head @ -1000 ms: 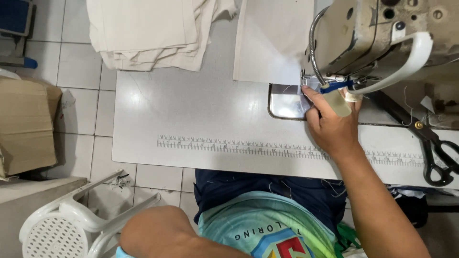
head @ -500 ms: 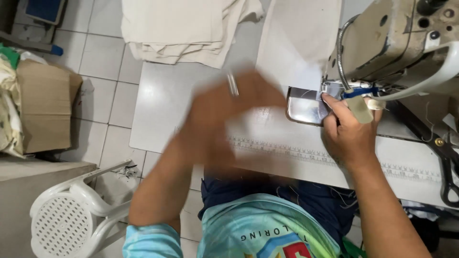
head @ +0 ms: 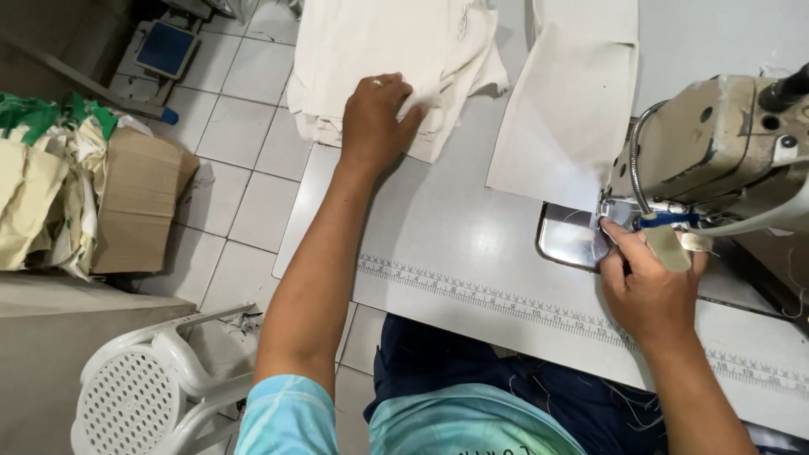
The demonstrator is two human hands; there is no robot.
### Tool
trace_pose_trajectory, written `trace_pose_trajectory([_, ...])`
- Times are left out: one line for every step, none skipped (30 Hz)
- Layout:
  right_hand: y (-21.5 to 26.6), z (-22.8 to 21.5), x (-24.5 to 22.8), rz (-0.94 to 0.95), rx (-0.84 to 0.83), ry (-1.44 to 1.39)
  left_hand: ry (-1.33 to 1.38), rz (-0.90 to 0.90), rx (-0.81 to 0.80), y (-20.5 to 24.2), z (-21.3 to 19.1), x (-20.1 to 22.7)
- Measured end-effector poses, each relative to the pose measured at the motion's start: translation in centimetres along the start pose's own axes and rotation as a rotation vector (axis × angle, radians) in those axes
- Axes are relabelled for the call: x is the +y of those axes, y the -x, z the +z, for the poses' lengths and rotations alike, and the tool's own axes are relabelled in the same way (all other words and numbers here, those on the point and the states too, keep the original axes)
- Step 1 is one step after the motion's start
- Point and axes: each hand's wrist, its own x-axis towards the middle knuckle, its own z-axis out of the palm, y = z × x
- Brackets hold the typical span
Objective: A person is folding and preparing small rectangular pieces of white fabric at a sewing station.
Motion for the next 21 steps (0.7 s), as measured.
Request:
trace_pose_trajectory([0.2,0.0,0.1,0.025,-0.022,0.001,0.075,-0.079,-0.007,0.3,0.2,0.0])
trace_pose_trajectory([0.3,0.1,0.2,0.023,-0.02,0.001,0.074,-0.078,-0.004,0.3,0.2,-0.1])
trace_pose_trajectory([0.4,0.1,0.3,0.04,-0.037,-0.004,0.113,-0.005,0.037,0.3,0.1,-0.1])
trace_pose_trajectory([0.4,0.2,0.3,0.057,-0.052,-0.009,0.15,0.071,0.079,0.3,-0.1,-0.3])
trace_pose_trajectory([0.3,0.3,0.3,0.055,-0.046,-0.011,0.147,0.073,0.083,0.1,-0.2,0.0])
trace_pose_trajectory([0.4,0.3,0.3,0.063,-0.049,-0.007,0.136,0.068,0.098,0.1,-0.2,0.2])
trace_pose_trajectory([0.4,0.2,0.3,0.071,-0.051,-0.002,0.126,0.062,0.112,0.1,-0.2,0.5])
trace_pose_trajectory([0.3,0.2,0.2,0.074,-0.044,0.0,0.126,0.07,0.114,-0.2,-0.1,0.9])
trace_pose_trajectory([0.2,0.2,0.2,0.067,-0.043,0.001,0.062,-0.04,0.099,-0.6,0.0,1.2])
trace_pose_trajectory([0.2,0.1,0.2,0.06,-0.048,0.005,0.001,-0.154,0.081,-0.8,0.3,1.7])
trace_pose_trajectory([0.3,-0.1,0.2,0.063,-0.045,0.009,0.005,-0.15,0.08,-1.2,0.8,1.8])
trace_pose_trajectory([0.2,-0.1,0.2,0.072,-0.054,0.006,-0.121,-0.139,0.002,-1.6,1.1,1.7])
trace_pose_trajectory([0.2,-0.1,0.1,0.08,-0.063,0.003,-0.246,-0.128,-0.076,-1.9,1.4,1.6])
trace_pose_trajectory([0.2,0.0,0.1,0.082,-0.058,0.006,-0.245,-0.123,-0.074,-2.1,1.7,1.3])
trace_pose_trajectory([0.1,0.1,0.0,0.078,-0.038,0.012,-0.248,-0.161,-0.074,-2.3,2.0,1.1])
trace_pose_trajectory([0.2,0.0,0.1,0.075,-0.019,0.022,-0.247,-0.197,-0.076,-2.5,2.4,1.0])
trace_pose_trajectory([0.3,0.1,0.3,0.078,-0.015,0.028,-0.242,-0.191,-0.075,-2.3,1.9,1.1])
trace_pose_trajectory([0.4,0.3,0.5,0.089,-0.022,0.031,-0.141,-0.229,-0.008,-2.2,1.3,1.1])
trace_pose_trajectory([0.4,0.6,0.6,0.1,-0.029,0.034,-0.039,-0.265,0.059,-2.0,0.6,1.1])
trace_pose_trajectory([0.3,0.3,0.6,0.102,-0.025,0.035,-0.037,-0.261,0.06,-1.6,0.0,1.1])
trace_pose_trajectory([0.3,0.1,0.5,0.109,-0.04,0.02,-0.012,-0.146,0.166,-1.3,-0.6,1.1])
